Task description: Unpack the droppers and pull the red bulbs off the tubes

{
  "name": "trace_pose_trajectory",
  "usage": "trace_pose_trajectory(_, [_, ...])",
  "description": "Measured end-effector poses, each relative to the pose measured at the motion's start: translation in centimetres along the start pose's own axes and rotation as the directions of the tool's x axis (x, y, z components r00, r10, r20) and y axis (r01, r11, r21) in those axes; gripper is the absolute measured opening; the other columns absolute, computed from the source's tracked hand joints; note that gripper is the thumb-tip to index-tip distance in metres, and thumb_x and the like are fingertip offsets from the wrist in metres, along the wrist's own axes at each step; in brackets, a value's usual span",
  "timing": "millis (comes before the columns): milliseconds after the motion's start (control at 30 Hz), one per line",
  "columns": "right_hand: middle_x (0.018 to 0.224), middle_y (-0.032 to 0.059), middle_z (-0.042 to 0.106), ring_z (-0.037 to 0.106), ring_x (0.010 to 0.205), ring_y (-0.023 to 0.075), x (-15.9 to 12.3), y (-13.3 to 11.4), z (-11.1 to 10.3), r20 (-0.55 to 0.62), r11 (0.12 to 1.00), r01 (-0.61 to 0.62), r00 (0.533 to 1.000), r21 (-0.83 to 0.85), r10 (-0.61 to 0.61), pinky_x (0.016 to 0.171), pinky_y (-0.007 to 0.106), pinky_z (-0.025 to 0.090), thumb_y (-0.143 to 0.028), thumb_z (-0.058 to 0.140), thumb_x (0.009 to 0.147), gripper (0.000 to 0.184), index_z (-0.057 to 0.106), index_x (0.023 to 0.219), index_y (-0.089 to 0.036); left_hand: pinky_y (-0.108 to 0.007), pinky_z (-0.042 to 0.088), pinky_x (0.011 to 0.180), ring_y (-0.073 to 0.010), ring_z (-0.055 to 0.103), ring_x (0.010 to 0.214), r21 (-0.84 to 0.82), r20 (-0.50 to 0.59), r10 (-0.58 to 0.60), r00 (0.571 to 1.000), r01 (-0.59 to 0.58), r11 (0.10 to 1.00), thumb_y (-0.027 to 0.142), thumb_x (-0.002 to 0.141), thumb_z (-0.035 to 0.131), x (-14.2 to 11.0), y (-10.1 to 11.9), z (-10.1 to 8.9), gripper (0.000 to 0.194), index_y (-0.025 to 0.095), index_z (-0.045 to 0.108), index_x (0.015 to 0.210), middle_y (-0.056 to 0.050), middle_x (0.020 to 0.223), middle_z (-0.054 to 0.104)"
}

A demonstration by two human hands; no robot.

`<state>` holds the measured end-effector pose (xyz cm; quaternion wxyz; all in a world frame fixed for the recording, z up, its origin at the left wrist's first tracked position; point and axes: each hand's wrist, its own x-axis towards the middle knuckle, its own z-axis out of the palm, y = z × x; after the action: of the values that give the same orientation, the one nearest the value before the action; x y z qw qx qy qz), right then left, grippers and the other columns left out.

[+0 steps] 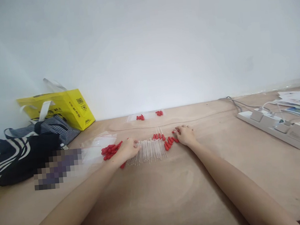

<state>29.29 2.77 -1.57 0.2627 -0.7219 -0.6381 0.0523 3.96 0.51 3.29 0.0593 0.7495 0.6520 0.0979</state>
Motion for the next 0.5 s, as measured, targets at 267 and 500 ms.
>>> trace_pose_trajectory(267, [0.087,0.0048,0.065,0.056,0.081,0.0175,-0.1,0.8,-0.1,0.071,0.996,-0.054,0.996,0.073,0.049,0.067,0.026,0.038,-0.028,0.047,0.076,0.023,0.065,0.088,-0.021,-0.027,0.042,0.07,-0.0188,0.06,0.073,-0.035,-0.102,0.07,0.992,-0.074,0.997,0.029,0.074,0.052,-0.9,-0.2,0.0,0.03,0.012,0.061,0.097,-0.005,0.068,0.065])
trace_pose_trajectory(500, [0.055,0.0012,0.059,0.052,0.05,0.0125,-1.0,1.3,-0.6,0.165,0.983,-0.132,0.98,0.127,0.11,0.046,0.022,0.033,-0.042,0.045,0.076,0.032,0.061,0.062,-0.017,-0.024,0.044,0.06,-0.0123,0.054,0.057,-0.141,-0.442,0.245,0.863,-0.337,0.931,0.031,0.08,0.045,-3.6,-3.6,1.2,0.023,0.017,0.059,0.091,0.001,0.06,0.057])
